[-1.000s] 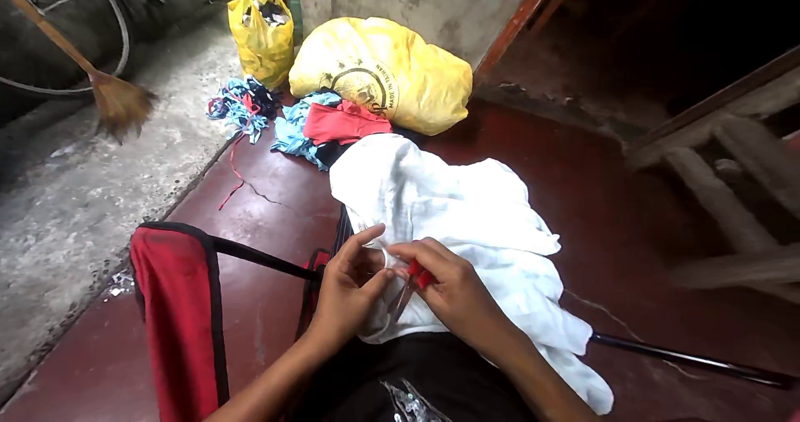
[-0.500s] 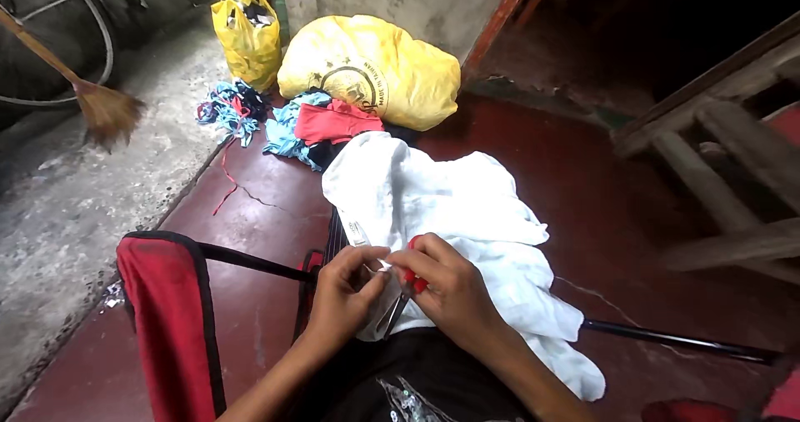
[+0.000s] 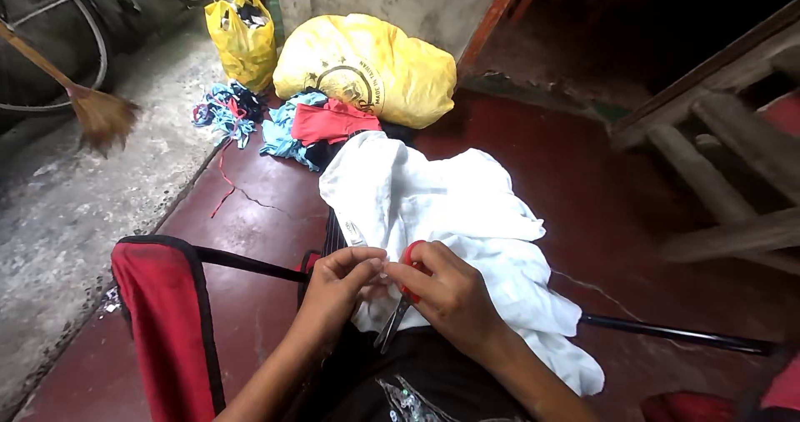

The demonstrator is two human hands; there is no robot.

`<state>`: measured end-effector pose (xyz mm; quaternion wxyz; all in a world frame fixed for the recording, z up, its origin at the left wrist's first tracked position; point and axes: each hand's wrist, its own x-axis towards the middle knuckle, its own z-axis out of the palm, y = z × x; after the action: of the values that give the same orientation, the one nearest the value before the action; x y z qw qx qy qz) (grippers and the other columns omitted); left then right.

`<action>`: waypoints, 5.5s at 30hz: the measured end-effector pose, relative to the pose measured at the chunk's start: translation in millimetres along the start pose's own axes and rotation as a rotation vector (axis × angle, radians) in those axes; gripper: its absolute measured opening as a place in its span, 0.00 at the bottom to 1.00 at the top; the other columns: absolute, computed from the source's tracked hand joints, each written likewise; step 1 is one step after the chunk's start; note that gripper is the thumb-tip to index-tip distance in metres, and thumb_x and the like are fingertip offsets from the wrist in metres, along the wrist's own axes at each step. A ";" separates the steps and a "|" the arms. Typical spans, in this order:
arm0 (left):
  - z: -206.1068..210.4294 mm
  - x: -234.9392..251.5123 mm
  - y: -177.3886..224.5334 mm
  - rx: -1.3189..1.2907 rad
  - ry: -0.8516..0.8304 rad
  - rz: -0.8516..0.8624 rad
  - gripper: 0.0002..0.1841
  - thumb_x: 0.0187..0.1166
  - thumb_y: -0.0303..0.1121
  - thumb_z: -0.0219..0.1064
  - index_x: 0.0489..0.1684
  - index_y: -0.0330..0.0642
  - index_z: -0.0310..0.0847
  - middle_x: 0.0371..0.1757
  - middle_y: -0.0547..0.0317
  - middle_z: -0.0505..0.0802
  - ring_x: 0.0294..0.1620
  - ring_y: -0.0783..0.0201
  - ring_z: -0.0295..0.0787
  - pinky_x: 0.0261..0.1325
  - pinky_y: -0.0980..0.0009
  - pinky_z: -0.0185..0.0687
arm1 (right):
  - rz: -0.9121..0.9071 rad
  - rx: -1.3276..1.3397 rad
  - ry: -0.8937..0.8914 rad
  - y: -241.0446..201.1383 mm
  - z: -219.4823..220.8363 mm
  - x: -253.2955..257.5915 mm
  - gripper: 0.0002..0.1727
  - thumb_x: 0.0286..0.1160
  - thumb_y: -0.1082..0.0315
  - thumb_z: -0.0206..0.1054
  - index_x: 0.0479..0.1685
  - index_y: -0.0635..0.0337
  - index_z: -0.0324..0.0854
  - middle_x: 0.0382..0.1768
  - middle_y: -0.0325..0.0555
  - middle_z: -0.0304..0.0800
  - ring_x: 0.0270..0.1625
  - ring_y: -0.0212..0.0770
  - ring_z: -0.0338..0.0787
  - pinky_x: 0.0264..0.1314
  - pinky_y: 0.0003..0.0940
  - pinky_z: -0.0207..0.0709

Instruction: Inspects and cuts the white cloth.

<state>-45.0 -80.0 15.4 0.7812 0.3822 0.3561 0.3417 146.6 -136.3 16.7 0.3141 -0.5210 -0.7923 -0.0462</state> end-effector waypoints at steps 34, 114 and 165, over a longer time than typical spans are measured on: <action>-14.4 3.2 12.5 -0.097 0.068 -0.020 0.16 0.74 0.14 0.68 0.58 0.36 0.89 0.42 0.48 0.93 0.39 0.60 0.93 0.52 0.63 0.92 | 1.098 1.657 -0.779 -34.0 -40.3 -8.0 0.15 0.73 0.70 0.74 0.56 0.54 0.78 0.39 0.49 0.96 0.32 0.38 0.95 0.32 0.29 0.89; -21.5 1.7 0.5 0.197 -0.046 0.335 0.30 0.71 0.17 0.71 0.75 0.47 0.82 0.48 0.47 0.94 0.33 0.61 0.90 0.42 0.66 0.92 | 0.910 1.543 -0.704 -35.7 -45.9 -16.1 0.26 0.85 0.54 0.66 0.75 0.59 0.77 0.46 0.45 0.95 0.33 0.32 0.91 0.35 0.27 0.86; -19.6 -3.1 -0.7 0.068 -0.121 0.324 0.50 0.64 0.14 0.74 0.93 0.58 0.59 0.85 0.50 0.72 0.59 0.50 0.91 0.51 0.58 0.95 | 0.863 1.309 -0.647 -35.9 -37.1 5.7 0.23 0.81 0.55 0.70 0.66 0.55 0.69 0.34 0.39 0.89 0.31 0.34 0.90 0.31 0.28 0.85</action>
<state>-62.4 -75.9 6.8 0.7225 0.4808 0.2533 0.4273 131.1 -162.9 58.6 0.3003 -0.4786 -0.4419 0.6968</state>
